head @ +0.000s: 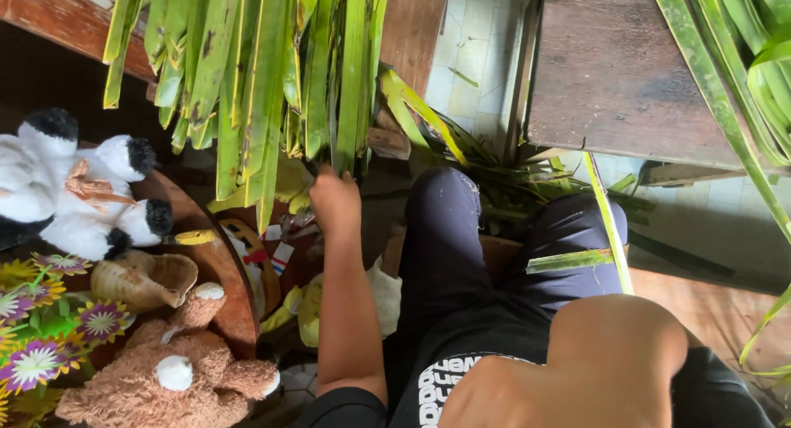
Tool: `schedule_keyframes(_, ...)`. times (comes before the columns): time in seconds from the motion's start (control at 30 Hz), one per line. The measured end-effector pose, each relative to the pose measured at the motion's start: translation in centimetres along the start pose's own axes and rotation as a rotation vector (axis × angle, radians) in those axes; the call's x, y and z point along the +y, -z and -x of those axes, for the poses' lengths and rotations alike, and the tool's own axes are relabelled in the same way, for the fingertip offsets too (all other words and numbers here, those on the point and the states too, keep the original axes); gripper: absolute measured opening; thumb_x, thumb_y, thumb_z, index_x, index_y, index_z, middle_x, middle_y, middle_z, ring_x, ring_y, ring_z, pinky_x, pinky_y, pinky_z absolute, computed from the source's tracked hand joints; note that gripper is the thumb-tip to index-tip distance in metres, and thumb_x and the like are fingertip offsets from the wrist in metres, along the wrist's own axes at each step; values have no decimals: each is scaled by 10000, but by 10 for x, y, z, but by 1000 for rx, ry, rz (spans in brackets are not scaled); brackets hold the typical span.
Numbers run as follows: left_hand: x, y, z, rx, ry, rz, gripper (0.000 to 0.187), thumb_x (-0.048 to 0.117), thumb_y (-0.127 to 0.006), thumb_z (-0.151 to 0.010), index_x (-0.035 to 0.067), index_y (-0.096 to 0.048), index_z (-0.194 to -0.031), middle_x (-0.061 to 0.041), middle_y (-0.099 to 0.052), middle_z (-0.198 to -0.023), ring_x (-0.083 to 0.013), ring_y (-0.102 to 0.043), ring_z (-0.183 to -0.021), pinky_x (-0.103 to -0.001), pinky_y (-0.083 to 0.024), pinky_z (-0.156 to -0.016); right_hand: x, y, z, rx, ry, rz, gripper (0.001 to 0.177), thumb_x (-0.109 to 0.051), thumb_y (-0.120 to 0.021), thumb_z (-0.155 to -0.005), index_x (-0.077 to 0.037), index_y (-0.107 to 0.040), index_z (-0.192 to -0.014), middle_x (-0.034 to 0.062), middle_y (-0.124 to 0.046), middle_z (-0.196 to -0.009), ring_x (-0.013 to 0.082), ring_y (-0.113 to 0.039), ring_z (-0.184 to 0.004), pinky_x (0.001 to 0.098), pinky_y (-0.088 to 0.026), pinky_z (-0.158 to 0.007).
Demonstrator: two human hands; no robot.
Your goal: Stripping the midrib from palm leaves using a knife
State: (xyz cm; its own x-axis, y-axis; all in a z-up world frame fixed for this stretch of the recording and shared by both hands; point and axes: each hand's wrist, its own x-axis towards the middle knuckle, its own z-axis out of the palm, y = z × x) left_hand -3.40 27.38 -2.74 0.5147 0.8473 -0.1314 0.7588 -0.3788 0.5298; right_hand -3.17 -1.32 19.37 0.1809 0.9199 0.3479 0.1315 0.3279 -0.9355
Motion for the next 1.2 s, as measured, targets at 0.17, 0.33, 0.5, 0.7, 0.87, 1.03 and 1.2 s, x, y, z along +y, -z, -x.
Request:
schedule_keyframes(0.17, 1, 6, 2, -5, 31, 140, 289, 267, -668, -864, 18, -655, -1010, -231, -707, -905, -418, -688, -922, -520, -569, -790, 13, 0, 6, 102, 36, -46, 352, -278, -612, -889, -117, -665, -581, -3, -620, -584, 165, -561, -475, 273, -483, -471)
schedule_keyframes(0.33, 2, 8, 17, -103, 88, 358, 303, 266, -705, -831, 22, -658, -1005, -106, -646, -530, -221, -652, -447, -344, -530, -404, 29, 17, -7, 183, 78, -94, 365, -249, -641, -884, -130, -657, -540, -14, -597, -538, 154, -526, -431, 270, -464, -436)
schedule_keyframes(0.5, 19, -13, 49, -362, 141, 1013, 329, 100, -697, -818, -85, -578, -1063, -237, -691, -738, -199, -584, -364, -272, -476, -266, 105, 37, -21, 530, -238, 324, 146, -98, -759, -825, -75, -756, -969, 96, -709, -820, 202, -645, -709, 325, -517, -636)
schedule_keyframes(0.7, 39, -53, 85, -421, 141, 1227, 189, 84, -747, -819, -15, -615, -912, -184, -623, -567, -241, -570, -338, -316, -443, -253, 211, 44, 31, 703, -631, 221, 434, -303, -710, -913, -63, -650, -1270, 180, -695, -1000, 236, -654, -839, 346, -584, -598)
schedule_keyframes(0.87, 61, -62, 103, -449, 52, 1291, 245, 68, -751, -839, -57, -596, -982, -191, -547, -481, -245, -524, -300, -304, -394, -259, 203, 34, 56, 718, -657, 227, 373, -243, -808, -809, -60, -693, -1114, 139, -718, -885, 201, -673, -770, 342, -580, -592)
schedule_keyframes(1.03, 82, -42, 129, -505, -188, 1119, 224, 180, -709, -903, -2, -585, -937, -202, -578, -445, -229, -530, -268, -279, -370, -239, 197, 34, 80, 854, -521, 212, 72, -80, -721, -863, -17, -728, -898, 105, -695, -631, 145, -648, -544, 284, -550, -488)
schedule_keyframes(1.2, 75, -48, 163, -694, -365, 1081, 489, 231, -324, -1064, -7, -266, -1487, -167, -602, -640, -200, -592, -420, -243, -481, -291, 198, 46, 111, 953, -449, -85, 214, -135, -543, -998, 41, -659, -955, 188, -644, -593, 205, -640, -427, 297, -558, -376)
